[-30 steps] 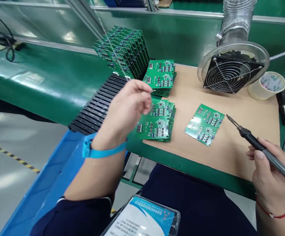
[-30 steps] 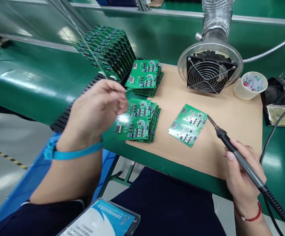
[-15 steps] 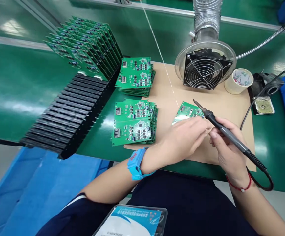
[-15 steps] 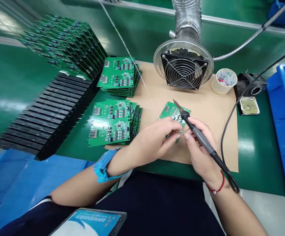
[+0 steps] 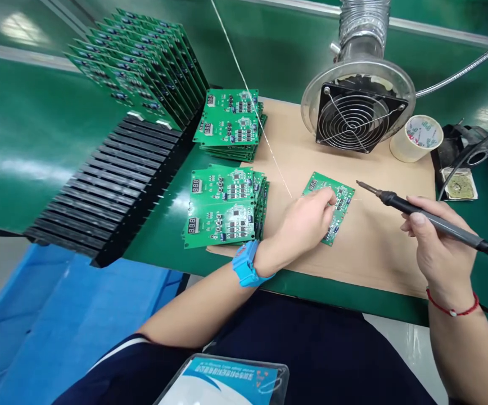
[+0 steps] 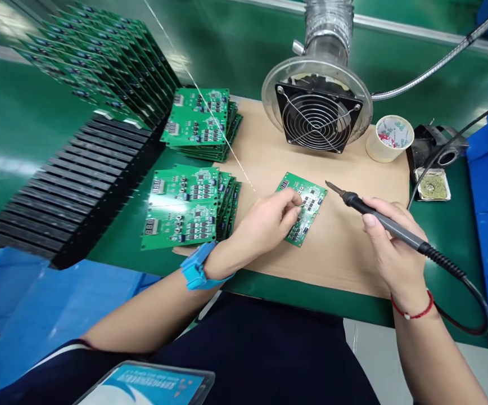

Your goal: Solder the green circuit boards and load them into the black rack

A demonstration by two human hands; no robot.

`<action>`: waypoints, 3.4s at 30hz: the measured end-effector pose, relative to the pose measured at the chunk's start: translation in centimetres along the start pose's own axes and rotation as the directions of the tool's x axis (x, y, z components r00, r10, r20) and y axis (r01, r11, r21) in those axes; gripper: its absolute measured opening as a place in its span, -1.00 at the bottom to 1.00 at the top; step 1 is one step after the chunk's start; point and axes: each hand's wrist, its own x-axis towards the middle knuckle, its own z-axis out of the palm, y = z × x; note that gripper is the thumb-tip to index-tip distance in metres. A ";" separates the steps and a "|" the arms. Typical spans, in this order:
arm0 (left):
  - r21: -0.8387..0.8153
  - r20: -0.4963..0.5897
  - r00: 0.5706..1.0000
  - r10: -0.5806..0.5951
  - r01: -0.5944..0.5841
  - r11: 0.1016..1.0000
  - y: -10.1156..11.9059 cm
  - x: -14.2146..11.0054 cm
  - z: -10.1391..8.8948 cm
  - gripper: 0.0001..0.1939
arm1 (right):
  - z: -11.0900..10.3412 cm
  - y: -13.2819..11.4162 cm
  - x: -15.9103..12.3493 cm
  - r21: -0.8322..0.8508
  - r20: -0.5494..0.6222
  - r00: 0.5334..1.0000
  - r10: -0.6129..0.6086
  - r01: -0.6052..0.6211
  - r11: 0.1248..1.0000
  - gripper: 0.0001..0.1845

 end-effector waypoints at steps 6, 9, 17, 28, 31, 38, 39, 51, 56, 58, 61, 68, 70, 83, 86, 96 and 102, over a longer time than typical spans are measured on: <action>0.222 -0.177 0.984 -0.027 0.066 0.973 1.1 1.8 -0.8 -0.77 | 0.9 1.8 1.5 0.183 -0.103 0.994 0.021 -0.001 0.983 -0.78; 0.275 -0.243 0.970 -0.011 0.080 0.958 0.5 2.1 -0.5 -0.79 | 1.4 2.8 1.3 0.268 -0.117 0.992 0.038 -0.005 0.963 -0.82; 0.269 -0.278 0.960 0.025 0.053 0.962 -0.8 2.0 0.3 -0.80 | 1.6 3.3 0.5 0.252 -0.049 0.996 0.071 -0.056 0.966 -0.86; 0.302 -0.181 0.970 0.162 -0.102 0.948 -0.8 1.7 1.1 -0.78 | 1.7 2.6 0.7 0.277 -0.074 0.993 0.096 -0.072 0.958 -0.88; 0.292 -0.181 0.971 0.159 -0.102 0.951 -0.8 1.6 0.9 -0.77 | 1.8 2.4 0.8 0.315 -0.090 0.993 0.079 -0.047 0.948 -0.90; 0.272 -0.176 0.974 0.139 -0.088 0.958 -0.8 1.4 0.6 -0.76 | 1.6 2.6 0.9 0.327 -0.088 0.995 0.042 -0.011 0.945 -0.90; 0.276 -0.172 0.975 0.144 -0.093 0.957 -0.8 1.4 0.7 -0.76 | 1.6 2.6 0.8 0.328 -0.078 0.996 0.041 -0.013 0.945 -0.90; 0.282 -0.109 0.968 0.227 -0.189 0.940 -1.0 1.5 1.5 -0.71 | 1.6 2.5 0.8 0.278 -0.057 0.995 0.077 -0.058 0.959 -0.90; 0.252 -0.119 0.972 0.202 -0.167 0.953 -1.0 1.5 1.4 -0.72 | 1.8 2.3 0.8 0.283 -0.091 0.991 0.098 -0.069 0.957 -0.88; 0.242 -0.110 0.974 0.199 -0.169 0.956 -1.0 1.6 1.5 -0.71 | 1.8 2.3 0.8 0.265 -0.085 0.991 0.107 -0.081 0.961 -0.88; 0.233 -0.087 0.978 0.189 -0.164 0.958 -1.0 1.8 1.6 -0.69 | 1.7 2.2 0.8 0.253 -0.082 0.991 0.107 -0.083 0.964 -0.88; 0.224 -0.101 0.976 0.191 -0.165 0.960 -0.9 1.7 1.6 -0.68 | 1.8 2.2 0.8 0.291 -0.089 0.991 0.097 -0.068 0.954 -0.89; 0.221 -0.131 0.972 0.197 -0.165 0.961 -1.0 1.6 1.5 -0.69 | 1.8 2.2 0.8 0.311 -0.112 0.991 0.073 -0.035 0.950 -0.89; 0.255 -0.030 0.977 0.209 -0.195 0.947 -0.8 1.8 1.7 -0.69 | 1.6 2.5 0.7 0.284 -0.047 0.997 0.063 -0.047 0.958 -0.90; 0.236 -0.016 0.981 0.195 -0.186 0.954 -0.7 1.8 1.7 -0.68 | 1.6 2.6 0.7 0.300 -0.049 0.997 0.061 -0.044 0.953 -0.91; 0.229 -0.013 0.980 0.201 -0.193 0.954 -0.8 1.8 1.6 -0.67 | 1.6 2.3 0.8 0.317 -0.094 0.994 0.055 -0.023 0.948 -0.89; 0.276 0.017 0.987 0.159 -0.157 0.948 -0.6 1.7 0.9 -0.70 | 1.6 2.5 0.7 0.298 -0.145 0.985 0.096 -0.049 0.953 -0.88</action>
